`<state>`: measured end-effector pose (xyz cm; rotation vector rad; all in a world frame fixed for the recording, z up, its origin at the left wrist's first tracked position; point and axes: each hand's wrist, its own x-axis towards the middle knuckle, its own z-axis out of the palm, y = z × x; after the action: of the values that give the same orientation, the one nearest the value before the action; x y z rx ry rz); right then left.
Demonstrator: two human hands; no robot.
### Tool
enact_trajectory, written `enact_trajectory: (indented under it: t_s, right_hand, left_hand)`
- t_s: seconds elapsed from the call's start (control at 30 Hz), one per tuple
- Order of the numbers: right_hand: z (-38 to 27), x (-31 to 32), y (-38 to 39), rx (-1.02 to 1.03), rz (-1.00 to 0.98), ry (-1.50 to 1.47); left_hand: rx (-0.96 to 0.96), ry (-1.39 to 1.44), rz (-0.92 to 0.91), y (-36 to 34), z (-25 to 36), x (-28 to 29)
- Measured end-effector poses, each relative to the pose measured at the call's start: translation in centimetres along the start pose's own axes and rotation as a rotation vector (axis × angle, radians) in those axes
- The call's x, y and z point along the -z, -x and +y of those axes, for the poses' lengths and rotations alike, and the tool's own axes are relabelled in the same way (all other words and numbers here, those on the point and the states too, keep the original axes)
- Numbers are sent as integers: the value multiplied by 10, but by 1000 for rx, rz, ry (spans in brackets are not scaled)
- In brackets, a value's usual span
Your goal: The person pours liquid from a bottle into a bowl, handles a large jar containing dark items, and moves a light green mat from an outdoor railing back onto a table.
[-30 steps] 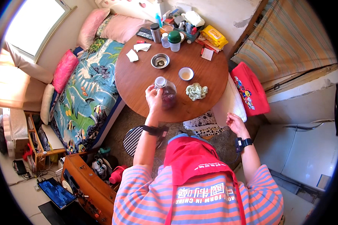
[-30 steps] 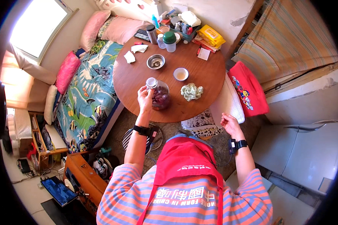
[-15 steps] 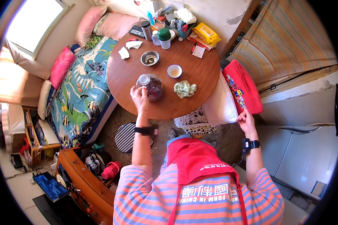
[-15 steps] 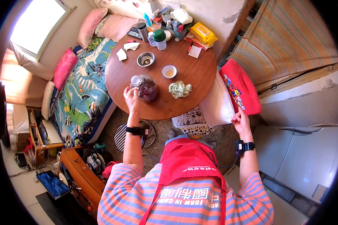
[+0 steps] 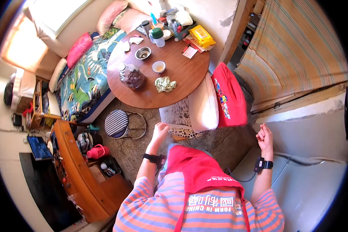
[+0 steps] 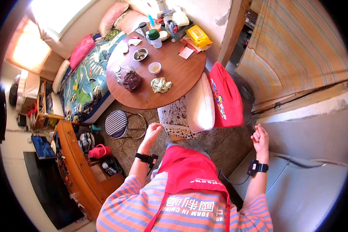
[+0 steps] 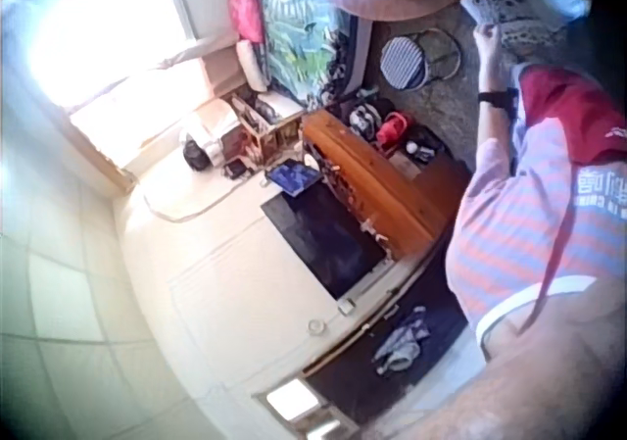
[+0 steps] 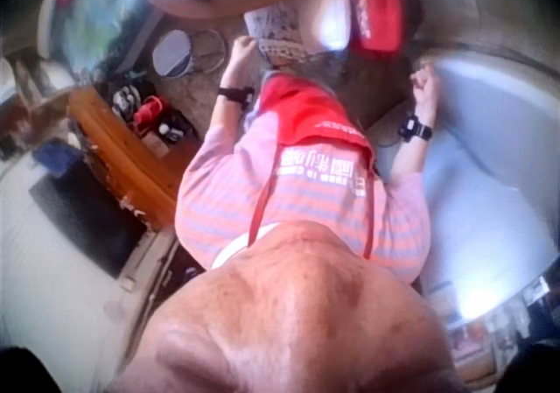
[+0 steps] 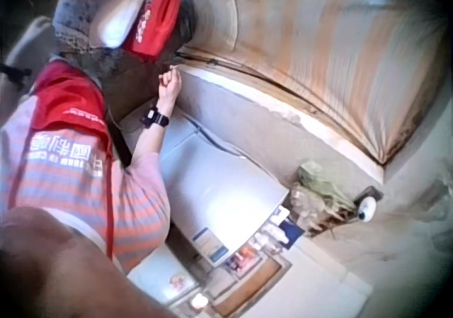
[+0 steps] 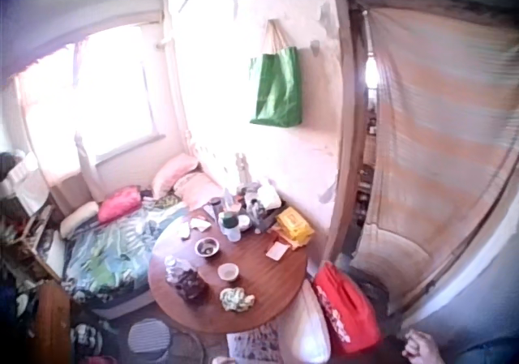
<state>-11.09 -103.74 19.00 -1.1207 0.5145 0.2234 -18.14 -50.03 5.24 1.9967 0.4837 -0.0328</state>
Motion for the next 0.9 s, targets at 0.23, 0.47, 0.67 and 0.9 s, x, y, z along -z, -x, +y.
enact_trajectory:
  t_s: [0.23, 0.47, 0.67, 0.9]
  right_hand:
    - [-34, 57, -44, -14, -106, -208]
    - [-66, 6, -101, -11, -261, 83]
    - [-107, -9, -150, -81, -329, 227]
    - [-146, 4, -230, -144, -401, 253]
  left_hand:
    - [113, -26, -38, 51, 79, -31]
    - [279, 57, -19, 53, 55, -99]
    - [300, 3, -113, 47, 102, -142]
    - [368, -14, 32, 35, 140, -203]
